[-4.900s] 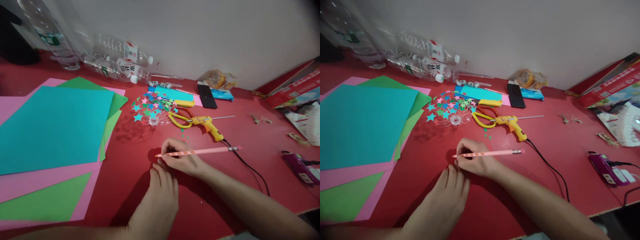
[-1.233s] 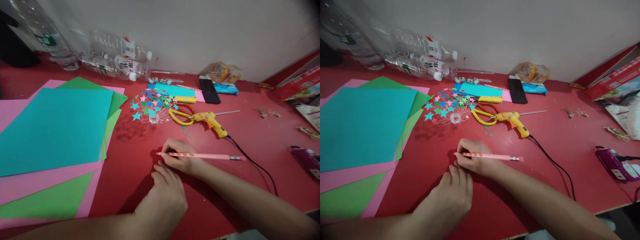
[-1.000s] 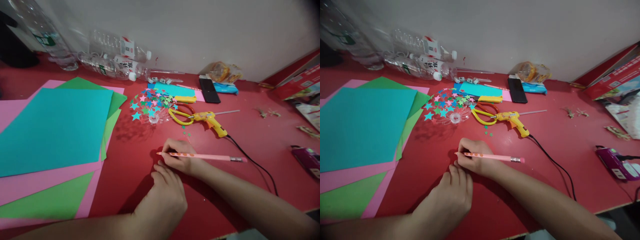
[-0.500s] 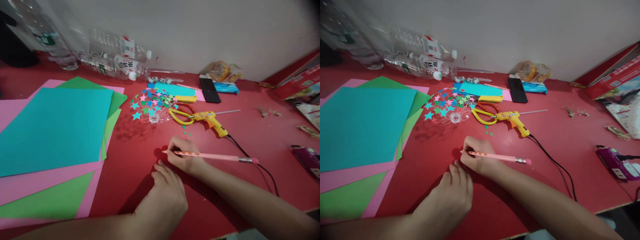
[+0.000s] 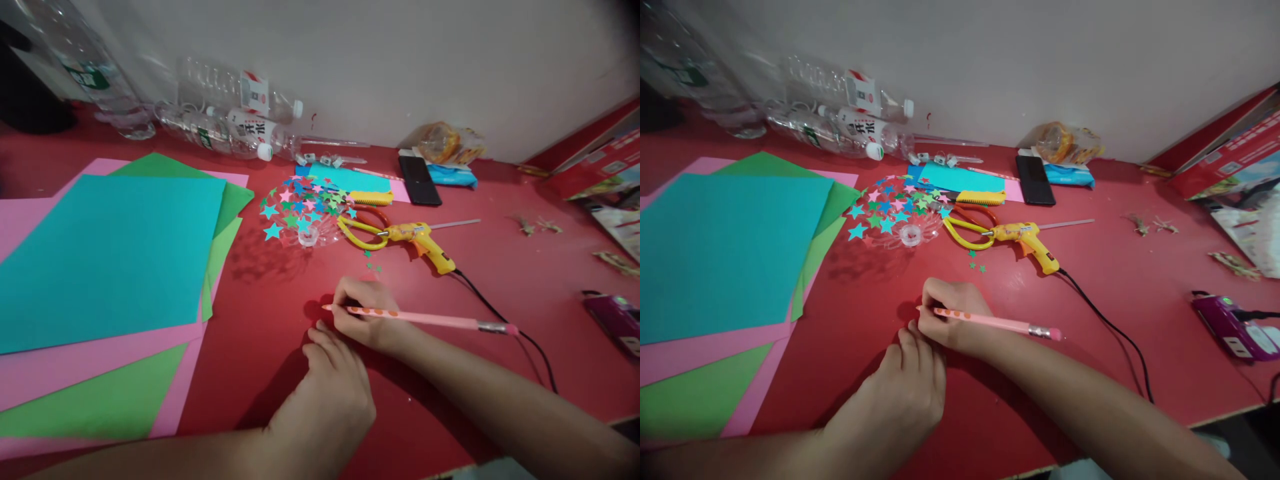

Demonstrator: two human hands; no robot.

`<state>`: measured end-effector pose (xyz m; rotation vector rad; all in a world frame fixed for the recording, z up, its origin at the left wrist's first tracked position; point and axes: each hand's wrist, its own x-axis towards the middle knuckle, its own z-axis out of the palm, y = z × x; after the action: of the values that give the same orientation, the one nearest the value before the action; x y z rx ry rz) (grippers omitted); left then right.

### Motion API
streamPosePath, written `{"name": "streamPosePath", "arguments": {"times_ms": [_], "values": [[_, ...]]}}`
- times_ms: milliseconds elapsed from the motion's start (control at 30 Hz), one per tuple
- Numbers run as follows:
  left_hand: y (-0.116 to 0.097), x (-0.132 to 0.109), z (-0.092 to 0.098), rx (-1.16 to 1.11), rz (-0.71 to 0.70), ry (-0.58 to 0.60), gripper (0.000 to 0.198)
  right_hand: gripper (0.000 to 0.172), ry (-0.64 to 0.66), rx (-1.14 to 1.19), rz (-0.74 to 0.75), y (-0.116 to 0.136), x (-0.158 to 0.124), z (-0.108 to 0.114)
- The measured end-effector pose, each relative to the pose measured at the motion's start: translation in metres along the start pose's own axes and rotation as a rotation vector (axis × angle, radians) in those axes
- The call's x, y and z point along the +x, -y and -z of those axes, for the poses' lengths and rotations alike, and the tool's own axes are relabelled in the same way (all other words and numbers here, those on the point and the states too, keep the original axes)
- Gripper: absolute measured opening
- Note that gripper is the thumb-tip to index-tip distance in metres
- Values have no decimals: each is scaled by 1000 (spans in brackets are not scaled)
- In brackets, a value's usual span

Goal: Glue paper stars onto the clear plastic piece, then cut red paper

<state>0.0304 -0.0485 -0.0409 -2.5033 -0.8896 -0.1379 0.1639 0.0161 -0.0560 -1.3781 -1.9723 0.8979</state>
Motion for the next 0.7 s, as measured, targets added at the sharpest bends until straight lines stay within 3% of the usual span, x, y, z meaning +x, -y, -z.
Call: {"name": "streamPosePath", "arguments": {"times_ms": [467,567,700], "values": [[0,1,2,-14,5,-8,34,13,91,103,54,-1,-1,-2],[0,1,1,-18,3,-10,33,13,60,153,16,-3,2,2],[0,-1,1,-15,46,-5,37,22,2,400,-153,-5,7,10]]}}
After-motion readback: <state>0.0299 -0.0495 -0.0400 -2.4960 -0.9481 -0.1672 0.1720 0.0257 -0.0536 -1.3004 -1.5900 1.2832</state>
